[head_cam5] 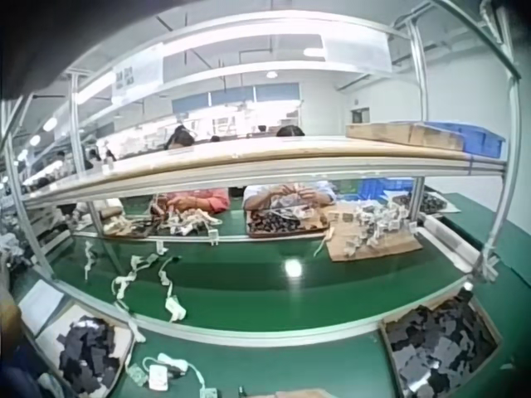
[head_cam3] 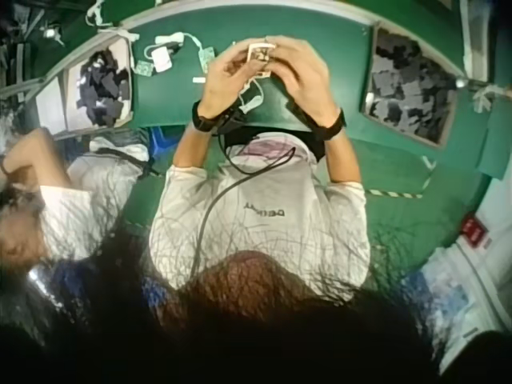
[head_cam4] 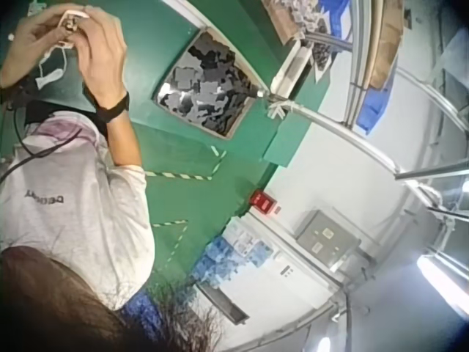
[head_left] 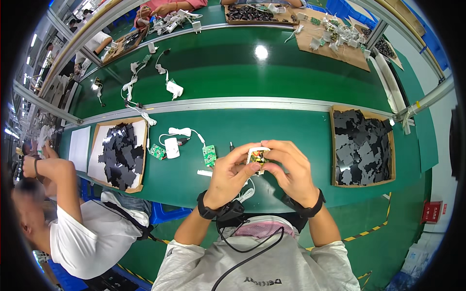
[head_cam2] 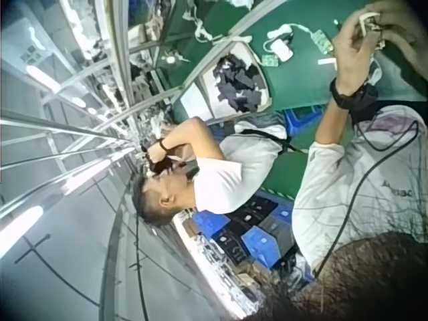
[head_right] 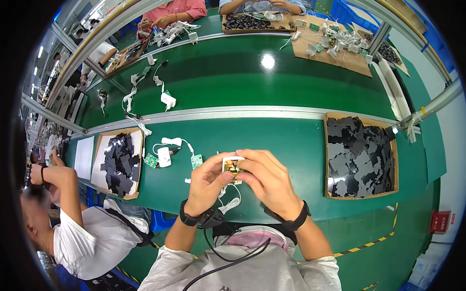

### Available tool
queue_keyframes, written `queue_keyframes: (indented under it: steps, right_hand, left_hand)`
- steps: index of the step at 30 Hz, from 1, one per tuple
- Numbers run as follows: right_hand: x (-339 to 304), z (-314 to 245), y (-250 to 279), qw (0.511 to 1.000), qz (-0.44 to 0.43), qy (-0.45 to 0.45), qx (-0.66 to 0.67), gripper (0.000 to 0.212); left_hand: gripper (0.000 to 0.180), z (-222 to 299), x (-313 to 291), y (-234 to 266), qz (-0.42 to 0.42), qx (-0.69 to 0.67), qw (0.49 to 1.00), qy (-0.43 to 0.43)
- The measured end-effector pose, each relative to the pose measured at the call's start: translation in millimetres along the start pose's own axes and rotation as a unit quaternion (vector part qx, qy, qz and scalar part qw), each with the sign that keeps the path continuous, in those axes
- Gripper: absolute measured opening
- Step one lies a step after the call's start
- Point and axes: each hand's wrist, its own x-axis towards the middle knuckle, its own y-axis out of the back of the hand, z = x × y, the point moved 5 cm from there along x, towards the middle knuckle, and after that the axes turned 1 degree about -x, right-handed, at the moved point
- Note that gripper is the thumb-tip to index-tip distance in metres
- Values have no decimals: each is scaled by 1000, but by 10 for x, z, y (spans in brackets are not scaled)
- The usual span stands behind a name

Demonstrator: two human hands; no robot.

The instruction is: Manually assembling electronic power adapter components on an industrial assembly line.

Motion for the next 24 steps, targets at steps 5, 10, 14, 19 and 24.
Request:
queue_keyframes:
  steps: [5,10,14,19,24]
  right_hand:
    - [17,2,5,998,-2,-45,38,27]
    - [5,11,8,997,-37,-45,47,25]
    - [-77,43,131,995,-58,-79,7,23]
    - [-160,178,458,986,76,-145,12,26]
    - [-239,433,632,972,115,-200,41,28]
  left_hand:
    - [42,45,11,-19,2,49,999,-3]
    - [41,39,-23,-13,15,91,996,2]
    - [32,63,70,-152,-22,200,979,14]
    - [25,472,726,-160,-88,165,982,-33]
    - [63,701,1495,1157,133,255,951,-112]
